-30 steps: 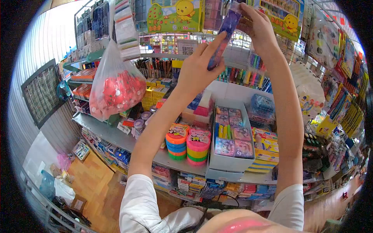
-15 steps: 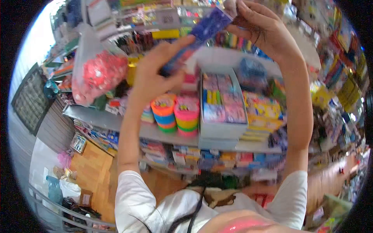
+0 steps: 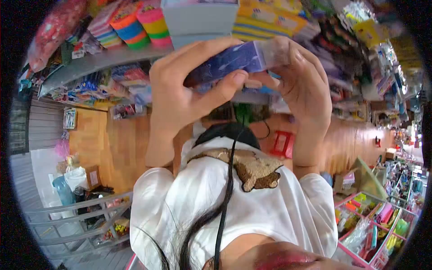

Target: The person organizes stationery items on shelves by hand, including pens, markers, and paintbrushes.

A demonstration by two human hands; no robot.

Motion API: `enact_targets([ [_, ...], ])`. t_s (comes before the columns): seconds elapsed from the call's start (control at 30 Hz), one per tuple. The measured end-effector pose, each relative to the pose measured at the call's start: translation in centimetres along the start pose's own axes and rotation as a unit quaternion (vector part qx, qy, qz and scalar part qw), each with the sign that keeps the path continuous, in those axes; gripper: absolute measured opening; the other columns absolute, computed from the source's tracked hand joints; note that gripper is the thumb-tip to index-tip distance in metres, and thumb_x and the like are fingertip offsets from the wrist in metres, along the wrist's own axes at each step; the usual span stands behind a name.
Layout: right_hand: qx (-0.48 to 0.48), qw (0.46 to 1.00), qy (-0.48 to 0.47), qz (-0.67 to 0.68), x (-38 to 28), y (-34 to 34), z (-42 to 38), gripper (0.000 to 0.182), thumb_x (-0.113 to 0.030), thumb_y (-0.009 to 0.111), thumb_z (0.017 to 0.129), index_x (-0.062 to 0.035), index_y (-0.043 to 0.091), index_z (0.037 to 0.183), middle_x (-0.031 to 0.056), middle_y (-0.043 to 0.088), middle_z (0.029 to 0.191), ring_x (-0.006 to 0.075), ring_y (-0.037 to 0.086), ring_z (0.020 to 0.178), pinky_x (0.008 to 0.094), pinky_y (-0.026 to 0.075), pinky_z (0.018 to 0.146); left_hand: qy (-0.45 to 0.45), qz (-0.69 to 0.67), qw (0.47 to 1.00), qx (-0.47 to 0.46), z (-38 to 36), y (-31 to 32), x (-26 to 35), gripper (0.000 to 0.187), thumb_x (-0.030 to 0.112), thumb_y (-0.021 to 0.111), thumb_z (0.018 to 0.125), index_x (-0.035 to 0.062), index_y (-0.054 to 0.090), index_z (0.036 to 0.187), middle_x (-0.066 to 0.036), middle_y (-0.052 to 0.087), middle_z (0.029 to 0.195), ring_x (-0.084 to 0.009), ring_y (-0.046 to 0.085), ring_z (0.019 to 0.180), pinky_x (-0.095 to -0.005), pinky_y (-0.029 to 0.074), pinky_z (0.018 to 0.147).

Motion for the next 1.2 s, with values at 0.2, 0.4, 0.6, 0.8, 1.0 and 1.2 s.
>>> enact_targets([
  [0.2, 0.027, 0.997, 0.054, -0.047, 1.2, -3.1, -5.0, 0.031, -0.025, 0.053, 0.090, 0.0043, 0.055, 0.097, 0.0063, 0.057, 0.085, 0.0168, 0.060, 0.084, 0.0345, 0.054, 0.079, 0.014, 0.074, 0.996, -0.047, -3.0, 2.9, 1.8, 0.030, 0.025, 0.074, 0.063, 0.0115, 0.067, 0.089, -0.004, 0.057, 0.064, -0.0176, 0.055, 0.053, -0.0260, 0.043, 0.048],
  [0.4, 0.022, 0.995, 0.097, 0.028, 1.8, -5.3, -7.4, 0.029, -0.029, 0.053, 0.089, 0.0001, 0.057, 0.094, 0.0033, 0.055, 0.081, 0.0136, 0.059, 0.077, 0.0323, 0.054, 0.077, 0.027, 0.096, 0.992, -0.072, -3.6, 4.5, 3.0, 0.032, 0.027, 0.076, 0.060, 0.0149, 0.068, 0.088, -0.001, 0.055, 0.061, -0.0161, 0.053, 0.049, -0.0256, 0.042, 0.045],
  [0.6, 0.018, 0.993, 0.070, 0.089, 3.2, -5.5, -8.7, 0.030, -0.031, 0.054, 0.089, -0.0016, 0.057, 0.095, 0.0008, 0.053, 0.078, 0.0067, 0.052, 0.070, 0.0232, 0.050, 0.063, 0.054, 0.100, 0.991, -0.077, -4.5, 5.5, 2.7, 0.036, 0.032, 0.077, 0.058, 0.0153, 0.067, 0.088, -0.001, 0.055, 0.061, -0.0164, 0.053, 0.050, -0.0258, 0.042, 0.045],
  [0.8, 0.042, 0.990, 0.056, 0.126, 3.4, -4.8, -9.2, 0.029, -0.031, 0.054, 0.089, -0.0029, 0.056, 0.094, -0.0013, 0.051, 0.077, 0.0047, 0.044, 0.064, 0.0189, 0.033, 0.052, 0.060, 0.092, 0.990, -0.091, -4.4, 5.7, 2.9, 0.037, 0.033, 0.077, 0.057, 0.0130, 0.067, 0.087, -0.001, 0.055, 0.061, -0.0167, 0.054, 0.051, -0.0258, 0.042, 0.045],
  [1.0, 0.005, 0.987, 0.020, 0.160, 4.6, -5.3, -9.0, 0.027, -0.030, 0.053, 0.090, -0.0032, 0.055, 0.092, -0.0013, 0.051, 0.077, 0.0067, 0.046, 0.065, 0.0202, 0.035, 0.056, 0.072, 0.082, 0.990, -0.093, -4.6, 6.0, 2.3, 0.038, 0.033, 0.077, 0.058, 0.0096, 0.066, 0.086, -0.002, 0.054, 0.061, -0.0178, 0.054, 0.051, -0.0256, 0.043, 0.046],
  [1.2, 0.059, 0.987, 0.001, 0.150, 4.9, -5.9, -8.8, 0.023, -0.026, 0.053, 0.090, -0.0030, 0.056, 0.089, -0.0010, 0.052, 0.075, 0.0077, 0.048, 0.065, 0.0223, 0.040, 0.057, 0.019, 0.050, 0.989, -0.135, -4.4, 6.6, 1.8, 0.037, 0.027, 0.077, 0.061, 0.0090, 0.067, 0.091, -0.004, 0.058, 0.075, -0.0186, 0.058, 0.067, -0.0279, 0.047, 0.060],
])
Point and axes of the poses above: each hand's wrist, its own z-axis towards the middle knuckle, its own y-axis out of the palm, x = y × z, the point moved 1 cm from there along z, towards the middle knuckle
